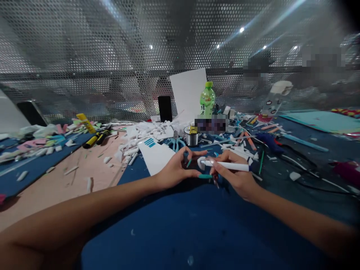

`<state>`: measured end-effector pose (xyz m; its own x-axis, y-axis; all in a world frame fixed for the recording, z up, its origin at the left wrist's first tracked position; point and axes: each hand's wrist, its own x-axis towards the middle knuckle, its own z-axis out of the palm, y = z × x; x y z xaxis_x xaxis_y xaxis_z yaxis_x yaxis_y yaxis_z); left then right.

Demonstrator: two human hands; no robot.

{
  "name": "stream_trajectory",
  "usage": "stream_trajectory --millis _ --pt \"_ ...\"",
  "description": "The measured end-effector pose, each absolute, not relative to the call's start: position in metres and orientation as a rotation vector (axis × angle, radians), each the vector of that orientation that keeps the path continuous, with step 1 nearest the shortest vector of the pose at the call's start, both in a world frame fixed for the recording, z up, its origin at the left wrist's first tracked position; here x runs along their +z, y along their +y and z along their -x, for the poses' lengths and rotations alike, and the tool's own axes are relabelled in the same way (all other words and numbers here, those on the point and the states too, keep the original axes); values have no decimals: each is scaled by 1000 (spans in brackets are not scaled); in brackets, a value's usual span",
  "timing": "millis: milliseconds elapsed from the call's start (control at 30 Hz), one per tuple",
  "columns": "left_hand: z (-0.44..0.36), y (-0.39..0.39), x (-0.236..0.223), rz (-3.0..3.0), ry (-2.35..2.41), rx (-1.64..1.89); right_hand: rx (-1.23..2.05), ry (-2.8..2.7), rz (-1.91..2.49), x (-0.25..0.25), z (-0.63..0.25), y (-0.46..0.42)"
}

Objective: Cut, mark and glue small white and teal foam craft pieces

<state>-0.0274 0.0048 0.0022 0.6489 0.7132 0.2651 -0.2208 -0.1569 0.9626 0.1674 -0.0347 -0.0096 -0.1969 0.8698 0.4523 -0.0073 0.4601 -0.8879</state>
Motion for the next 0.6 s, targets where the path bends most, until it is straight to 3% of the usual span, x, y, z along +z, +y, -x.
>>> stream_trajectory --millis 600 --pt "28 12 0 -1516 499 939 1144 -1519 731 -8 -161 -36"
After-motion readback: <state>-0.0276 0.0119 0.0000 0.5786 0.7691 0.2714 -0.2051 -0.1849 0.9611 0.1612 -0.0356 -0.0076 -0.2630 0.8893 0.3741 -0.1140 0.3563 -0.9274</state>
